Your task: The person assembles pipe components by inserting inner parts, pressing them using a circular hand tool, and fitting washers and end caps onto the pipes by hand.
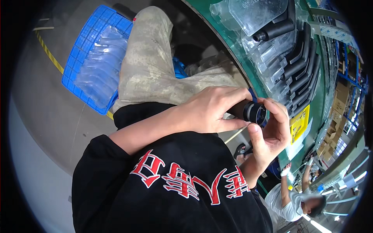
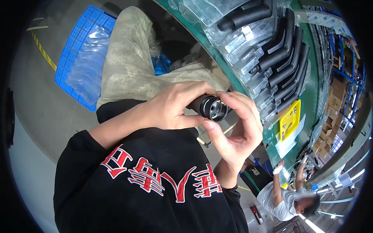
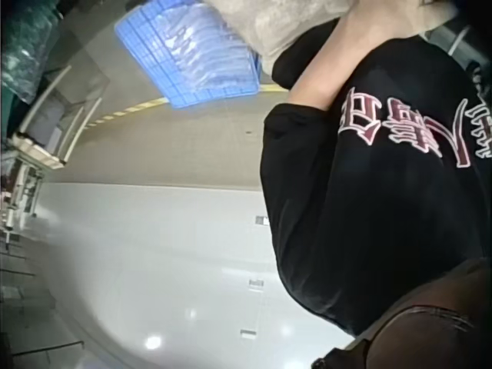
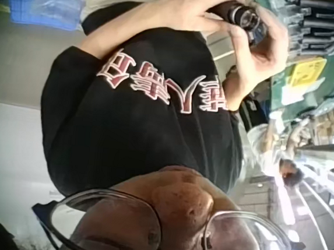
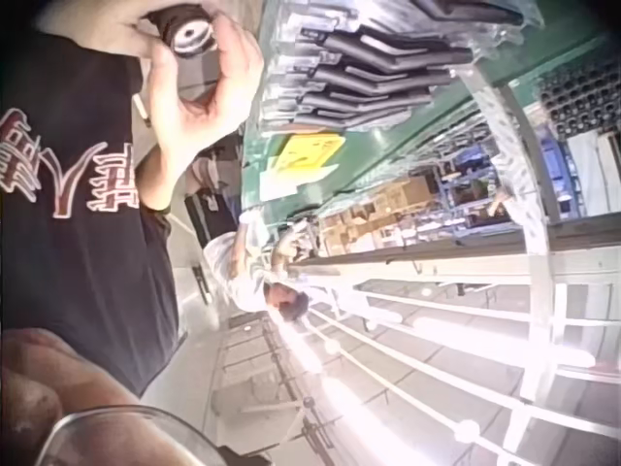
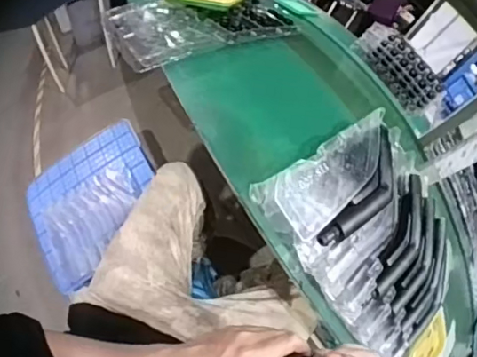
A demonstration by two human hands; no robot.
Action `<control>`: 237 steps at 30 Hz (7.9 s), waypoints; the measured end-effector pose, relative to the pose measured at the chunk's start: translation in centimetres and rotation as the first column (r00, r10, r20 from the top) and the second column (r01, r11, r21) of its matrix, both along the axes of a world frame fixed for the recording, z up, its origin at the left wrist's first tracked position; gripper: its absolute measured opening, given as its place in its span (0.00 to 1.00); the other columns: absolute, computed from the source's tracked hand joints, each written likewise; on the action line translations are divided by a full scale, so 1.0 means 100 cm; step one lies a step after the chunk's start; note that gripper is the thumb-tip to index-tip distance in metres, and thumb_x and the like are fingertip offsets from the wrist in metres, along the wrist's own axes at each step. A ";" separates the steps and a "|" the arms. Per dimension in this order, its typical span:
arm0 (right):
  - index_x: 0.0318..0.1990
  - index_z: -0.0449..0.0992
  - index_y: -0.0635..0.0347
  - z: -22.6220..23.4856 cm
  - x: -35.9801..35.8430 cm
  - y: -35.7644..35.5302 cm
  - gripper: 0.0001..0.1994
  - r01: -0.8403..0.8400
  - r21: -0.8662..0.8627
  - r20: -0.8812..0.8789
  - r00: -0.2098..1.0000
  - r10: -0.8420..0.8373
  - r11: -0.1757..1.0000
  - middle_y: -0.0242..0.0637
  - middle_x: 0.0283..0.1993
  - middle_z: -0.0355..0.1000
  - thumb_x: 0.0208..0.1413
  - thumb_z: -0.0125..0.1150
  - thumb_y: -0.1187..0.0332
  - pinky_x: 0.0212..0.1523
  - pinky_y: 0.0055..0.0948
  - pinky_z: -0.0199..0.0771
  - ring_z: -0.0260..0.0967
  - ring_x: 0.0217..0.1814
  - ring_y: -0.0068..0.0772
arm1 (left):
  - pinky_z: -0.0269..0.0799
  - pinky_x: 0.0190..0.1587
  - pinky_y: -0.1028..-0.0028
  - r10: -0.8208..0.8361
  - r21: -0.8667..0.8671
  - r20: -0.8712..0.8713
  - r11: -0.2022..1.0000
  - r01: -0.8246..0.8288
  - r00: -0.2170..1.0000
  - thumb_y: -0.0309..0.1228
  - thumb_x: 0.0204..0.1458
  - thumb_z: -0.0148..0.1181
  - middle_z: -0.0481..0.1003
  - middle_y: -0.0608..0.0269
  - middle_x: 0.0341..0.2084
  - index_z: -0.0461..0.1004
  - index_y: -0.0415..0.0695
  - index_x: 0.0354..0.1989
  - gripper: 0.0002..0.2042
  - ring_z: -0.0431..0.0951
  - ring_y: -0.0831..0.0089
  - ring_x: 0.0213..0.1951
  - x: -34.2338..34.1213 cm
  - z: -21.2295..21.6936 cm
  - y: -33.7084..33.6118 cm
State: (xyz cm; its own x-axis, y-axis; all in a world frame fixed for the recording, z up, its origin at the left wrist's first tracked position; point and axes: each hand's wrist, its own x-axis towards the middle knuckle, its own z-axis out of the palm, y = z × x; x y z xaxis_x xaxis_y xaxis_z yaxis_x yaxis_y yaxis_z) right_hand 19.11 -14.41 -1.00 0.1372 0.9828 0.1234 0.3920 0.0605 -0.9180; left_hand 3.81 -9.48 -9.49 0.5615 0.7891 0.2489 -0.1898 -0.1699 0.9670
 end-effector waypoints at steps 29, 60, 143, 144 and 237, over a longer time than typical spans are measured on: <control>0.40 0.78 0.65 0.013 -0.008 0.006 0.24 0.014 -0.143 0.182 0.983 0.013 0.990 0.38 0.38 0.75 0.36 0.81 0.65 0.45 0.30 0.71 0.70 0.39 0.33 | 0.72 0.32 0.65 -0.037 -0.028 -0.063 0.999 0.035 0.997 0.30 0.45 0.69 0.78 0.54 0.32 0.69 0.41 0.44 0.19 0.78 0.59 0.29 -0.003 0.003 0.001; 0.43 0.76 0.64 0.009 -0.001 0.013 0.21 -0.006 -0.217 0.507 0.854 0.118 0.976 0.37 0.38 0.69 0.46 0.76 0.61 0.38 0.28 0.71 0.68 0.35 0.33 | 0.72 0.34 0.62 0.039 0.106 -0.270 0.994 -0.011 0.962 0.25 0.48 0.66 0.74 0.54 0.31 0.62 0.41 0.45 0.19 0.78 0.57 0.31 0.007 -0.001 -0.002; 0.33 0.75 0.64 -0.078 0.220 -0.098 0.11 0.798 -0.198 0.460 0.588 -0.665 0.569 0.36 0.34 0.73 0.56 0.67 0.64 0.37 0.25 0.71 0.69 0.34 0.30 | 0.70 0.39 0.70 -0.101 -0.074 -0.331 0.994 0.081 0.938 0.25 0.50 0.66 0.75 0.57 0.35 0.67 0.41 0.49 0.19 0.75 0.66 0.34 0.007 0.007 0.005; 0.34 0.76 0.60 -0.073 0.216 -0.103 0.11 0.790 -0.165 0.393 0.602 -0.695 0.591 0.32 0.31 0.71 0.61 0.63 0.62 0.36 0.21 0.69 0.69 0.34 0.25 | 0.70 0.39 0.70 -0.057 -0.084 -0.336 0.996 0.030 0.940 0.25 0.50 0.66 0.75 0.57 0.35 0.67 0.41 0.49 0.19 0.75 0.66 0.34 0.007 0.009 0.005; 0.39 0.69 0.63 0.004 0.033 -0.026 0.13 -0.158 -0.255 0.385 0.888 0.250 0.954 0.36 0.29 0.67 0.46 0.62 0.69 0.30 0.31 0.69 0.63 0.25 0.37 | 0.76 0.42 0.77 -0.264 -0.739 0.164 0.606 0.296 0.950 0.32 0.58 0.55 0.77 0.54 0.42 0.73 0.37 0.47 0.13 0.79 0.72 0.38 -0.009 0.043 -0.023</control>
